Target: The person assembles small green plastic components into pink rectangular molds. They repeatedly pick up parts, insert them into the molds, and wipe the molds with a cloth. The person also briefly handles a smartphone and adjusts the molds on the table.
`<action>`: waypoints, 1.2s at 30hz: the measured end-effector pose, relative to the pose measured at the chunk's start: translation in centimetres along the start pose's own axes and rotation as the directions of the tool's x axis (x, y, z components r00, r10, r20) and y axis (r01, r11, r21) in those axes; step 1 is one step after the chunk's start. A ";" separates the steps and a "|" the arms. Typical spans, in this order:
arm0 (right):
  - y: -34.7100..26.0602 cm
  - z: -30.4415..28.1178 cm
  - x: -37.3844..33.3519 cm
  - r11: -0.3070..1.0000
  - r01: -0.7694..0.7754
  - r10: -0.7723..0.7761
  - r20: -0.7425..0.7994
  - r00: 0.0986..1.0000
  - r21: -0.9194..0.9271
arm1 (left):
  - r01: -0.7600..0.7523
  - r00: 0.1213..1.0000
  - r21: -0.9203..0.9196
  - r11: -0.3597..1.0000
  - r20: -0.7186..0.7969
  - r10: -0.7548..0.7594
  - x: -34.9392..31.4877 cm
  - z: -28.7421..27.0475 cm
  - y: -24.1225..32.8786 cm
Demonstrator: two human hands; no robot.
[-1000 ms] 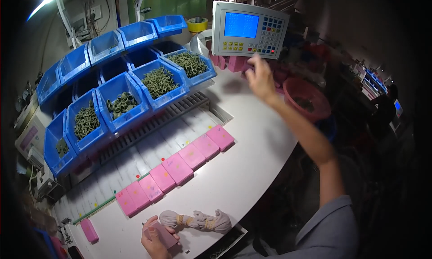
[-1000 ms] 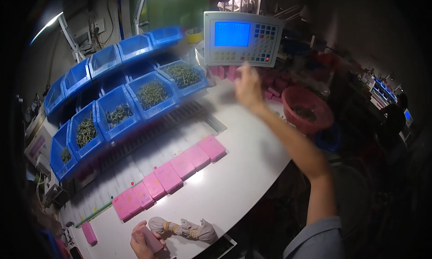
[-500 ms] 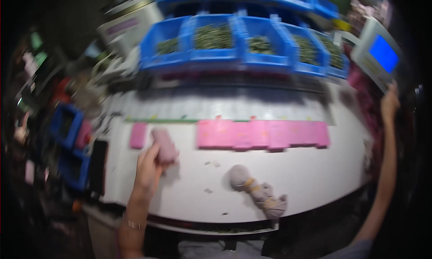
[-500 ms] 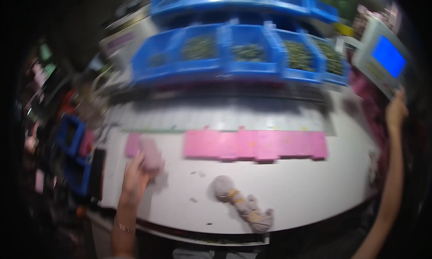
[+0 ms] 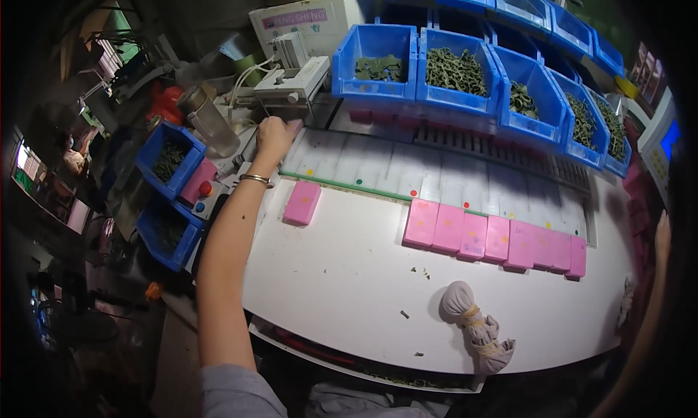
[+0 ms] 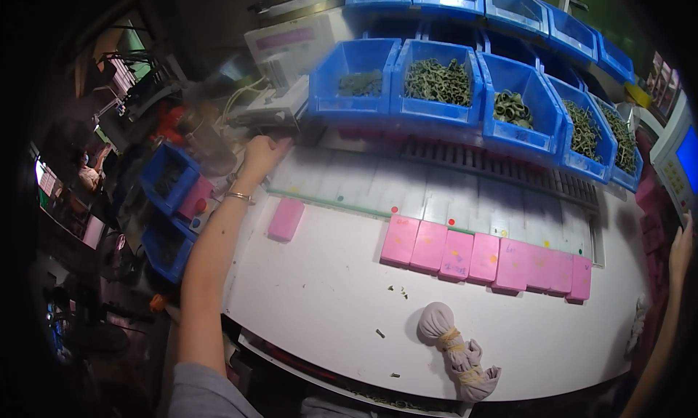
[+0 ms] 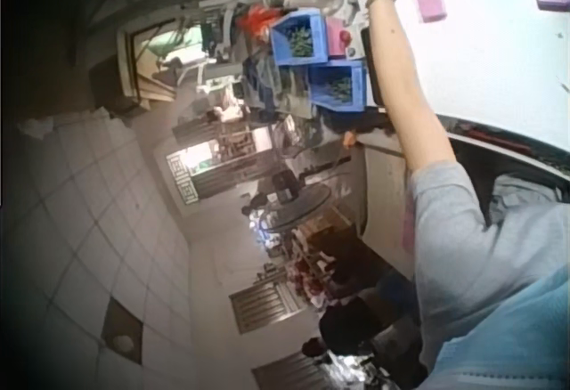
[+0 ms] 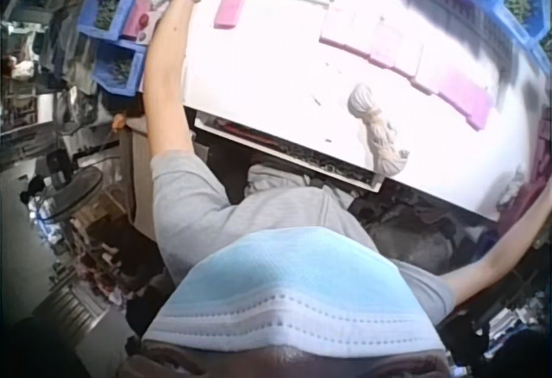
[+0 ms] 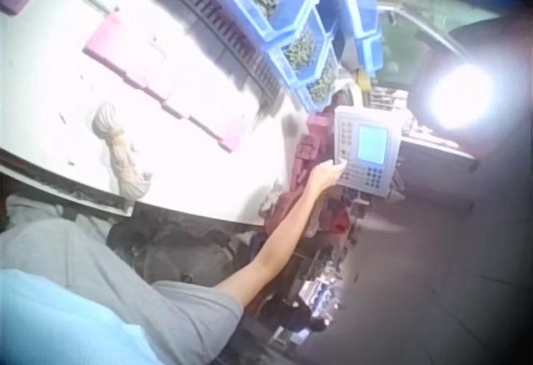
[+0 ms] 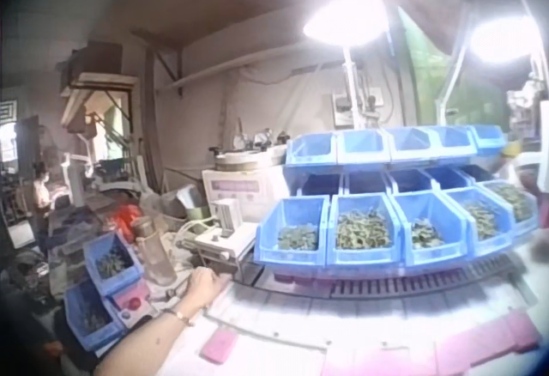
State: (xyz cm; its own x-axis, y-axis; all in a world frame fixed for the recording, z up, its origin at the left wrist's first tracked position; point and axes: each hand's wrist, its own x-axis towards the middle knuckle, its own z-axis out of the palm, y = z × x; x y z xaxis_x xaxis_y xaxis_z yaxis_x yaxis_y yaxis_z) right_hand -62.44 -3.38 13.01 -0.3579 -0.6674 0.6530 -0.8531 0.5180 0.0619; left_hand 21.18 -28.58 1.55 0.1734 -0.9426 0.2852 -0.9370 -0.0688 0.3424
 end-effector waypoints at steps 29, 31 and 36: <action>-41.6 -14.4 -25.9 0.132 0.381 -0.666 -0.203 0.718 0.915 | 0.545 0.704 -0.817 0.191 0.569 0.425 -29.0 -5.6 16.8; -40.8 -14.5 -26.3 0.162 0.382 -0.618 -0.209 0.758 0.910 | 0.628 0.657 -0.765 0.146 0.621 0.428 -29.6 -5.4 17.4; -40.4 -15.0 -27.8 0.277 0.460 -0.421 -0.323 0.847 0.844 | 0.733 0.661 -0.655 -0.183 0.624 0.416 -30.4 -5.2 18.6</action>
State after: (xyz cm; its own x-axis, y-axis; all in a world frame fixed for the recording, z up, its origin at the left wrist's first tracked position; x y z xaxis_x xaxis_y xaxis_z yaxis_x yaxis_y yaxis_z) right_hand -12.36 2.26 3.65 0.1788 -0.6110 0.7712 -0.7211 -0.6147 -0.3198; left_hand 0.06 0.47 3.94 -0.4646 -0.8557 -0.2278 0.4972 -0.4649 0.7326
